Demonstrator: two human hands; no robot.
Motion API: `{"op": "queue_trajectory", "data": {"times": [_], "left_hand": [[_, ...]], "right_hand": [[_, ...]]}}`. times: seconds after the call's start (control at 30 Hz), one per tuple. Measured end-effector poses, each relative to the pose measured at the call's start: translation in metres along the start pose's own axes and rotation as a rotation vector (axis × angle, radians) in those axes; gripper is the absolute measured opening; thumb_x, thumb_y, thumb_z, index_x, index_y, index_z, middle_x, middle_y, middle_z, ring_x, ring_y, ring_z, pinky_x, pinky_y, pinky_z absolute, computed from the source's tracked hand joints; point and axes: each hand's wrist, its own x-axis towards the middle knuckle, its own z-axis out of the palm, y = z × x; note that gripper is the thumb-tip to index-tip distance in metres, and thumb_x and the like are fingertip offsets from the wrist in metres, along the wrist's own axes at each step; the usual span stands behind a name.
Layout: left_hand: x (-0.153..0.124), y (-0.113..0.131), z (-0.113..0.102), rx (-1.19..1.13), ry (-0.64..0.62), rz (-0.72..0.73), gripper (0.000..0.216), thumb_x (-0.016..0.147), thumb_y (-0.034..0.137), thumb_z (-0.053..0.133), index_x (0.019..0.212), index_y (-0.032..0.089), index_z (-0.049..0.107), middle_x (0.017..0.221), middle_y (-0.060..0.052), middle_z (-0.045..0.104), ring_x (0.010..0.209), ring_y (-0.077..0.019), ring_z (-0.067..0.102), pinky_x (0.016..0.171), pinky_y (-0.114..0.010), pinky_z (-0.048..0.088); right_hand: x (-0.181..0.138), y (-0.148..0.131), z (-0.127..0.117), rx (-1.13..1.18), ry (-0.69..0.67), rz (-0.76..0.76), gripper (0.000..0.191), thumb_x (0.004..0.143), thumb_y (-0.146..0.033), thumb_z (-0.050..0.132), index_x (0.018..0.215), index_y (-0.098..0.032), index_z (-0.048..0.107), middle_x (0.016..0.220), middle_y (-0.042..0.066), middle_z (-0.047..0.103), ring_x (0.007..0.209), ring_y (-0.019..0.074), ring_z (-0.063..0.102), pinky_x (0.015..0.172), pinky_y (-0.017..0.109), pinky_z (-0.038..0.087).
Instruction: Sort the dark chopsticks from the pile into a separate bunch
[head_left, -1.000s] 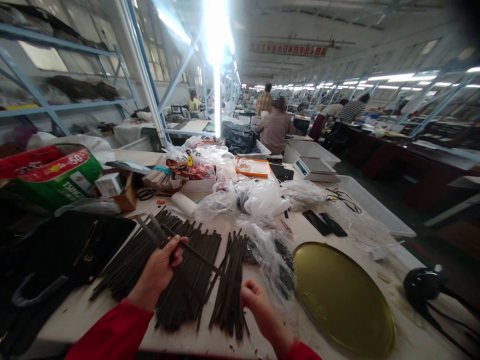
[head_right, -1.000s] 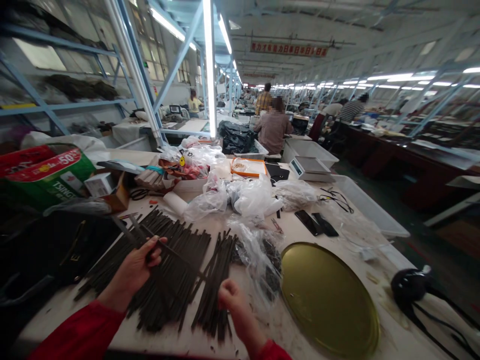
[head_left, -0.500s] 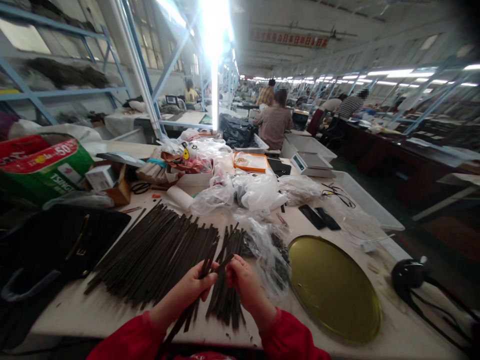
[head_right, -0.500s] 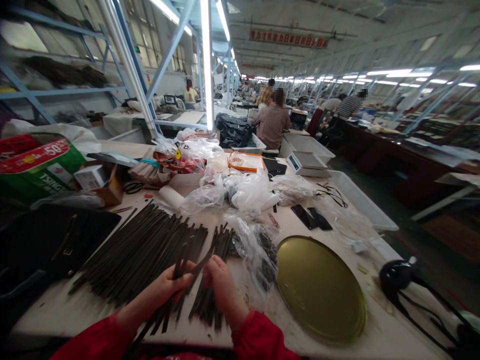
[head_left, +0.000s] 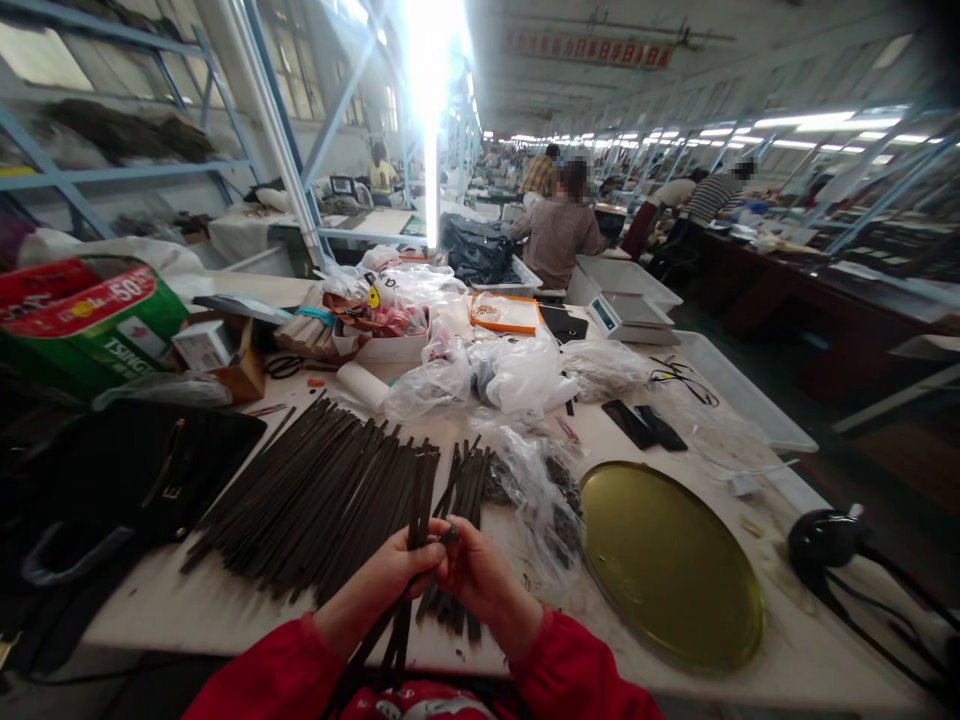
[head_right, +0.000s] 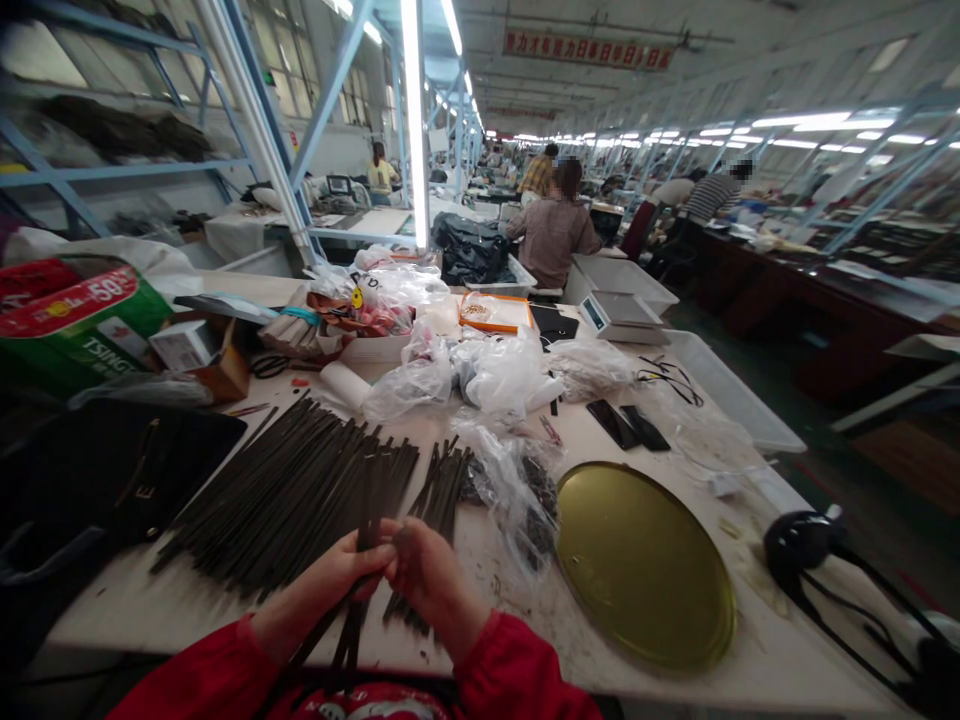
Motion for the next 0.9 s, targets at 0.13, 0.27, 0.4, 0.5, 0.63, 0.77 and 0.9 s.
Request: {"op": "queue_trajectory", "data": {"times": [0.13,0.27,0.4,0.5,0.63,0.77,0.9], "left_hand": [[0.000,0.001,0.001,0.136,0.054,-0.001,0.047,0.062,0.047,0.063,0.091,0.014,0.048,0.052,0.004,0.054,0.032,-0.0034,0.031,0.035,-0.020,0.016],[-0.003,0.002,0.002,0.282,0.164,0.020,0.034,0.067,0.045,0.055,0.080,0.016,0.044,0.049,0.005,0.050,0.036,-0.0046,0.029,0.037,-0.020,0.018],[-0.009,0.002,0.004,0.405,0.203,0.052,0.020,0.068,0.036,0.050,0.071,0.017,0.043,0.050,0.004,0.048,0.043,-0.0074,0.034,0.043,-0.022,0.025],[-0.011,0.002,0.002,0.427,0.200,0.013,0.015,0.067,0.031,0.047,0.069,0.016,0.047,0.052,0.004,0.048,0.045,-0.0079,0.033,0.046,-0.023,0.025],[-0.008,-0.003,-0.007,0.375,0.205,0.019,0.019,0.064,0.028,0.050,0.073,0.012,0.055,0.063,0.002,0.051,0.057,-0.0103,0.041,0.057,-0.024,0.032],[0.002,-0.009,-0.013,0.278,0.311,0.051,0.022,0.058,0.029,0.060,0.072,0.012,0.054,0.067,0.001,0.053,0.067,-0.0131,0.045,0.067,-0.025,0.036],[0.014,-0.010,-0.012,0.252,0.372,0.010,0.024,0.060,0.032,0.063,0.071,0.014,0.051,0.058,0.005,0.045,0.056,-0.0095,0.038,0.056,-0.023,0.032]], "right_hand": [[-0.001,-0.003,-0.007,-0.464,0.311,-0.438,0.030,0.074,-0.046,0.053,0.069,-0.018,0.046,0.055,-0.004,0.046,0.049,0.0088,0.042,0.048,0.021,0.032],[-0.008,-0.005,-0.016,-1.026,0.267,-0.690,0.021,0.079,-0.037,0.052,0.074,-0.018,0.058,0.071,0.002,0.056,0.069,0.0130,0.051,0.063,0.024,0.037],[-0.006,0.002,-0.024,-1.168,0.196,-0.598,0.017,0.081,-0.031,0.050,0.081,-0.018,0.062,0.077,0.003,0.060,0.072,0.0136,0.054,0.065,0.024,0.039],[-0.002,0.005,-0.029,-1.175,0.152,-0.547,0.017,0.081,-0.030,0.050,0.080,-0.017,0.062,0.075,0.003,0.060,0.069,0.0127,0.054,0.062,0.023,0.039],[0.002,0.003,-0.033,-1.335,0.100,-0.631,0.016,0.082,-0.029,0.051,0.084,-0.017,0.062,0.076,0.003,0.060,0.072,0.0138,0.054,0.064,0.024,0.039],[0.008,0.006,-0.033,-1.608,0.155,-0.797,0.016,0.084,-0.026,0.047,0.083,-0.018,0.061,0.075,0.005,0.057,0.073,0.0172,0.051,0.065,0.028,0.037],[0.016,0.010,-0.034,-1.444,0.236,-0.735,0.012,0.082,-0.022,0.049,0.080,-0.017,0.059,0.076,0.004,0.058,0.073,0.0164,0.052,0.067,0.028,0.038]]}}
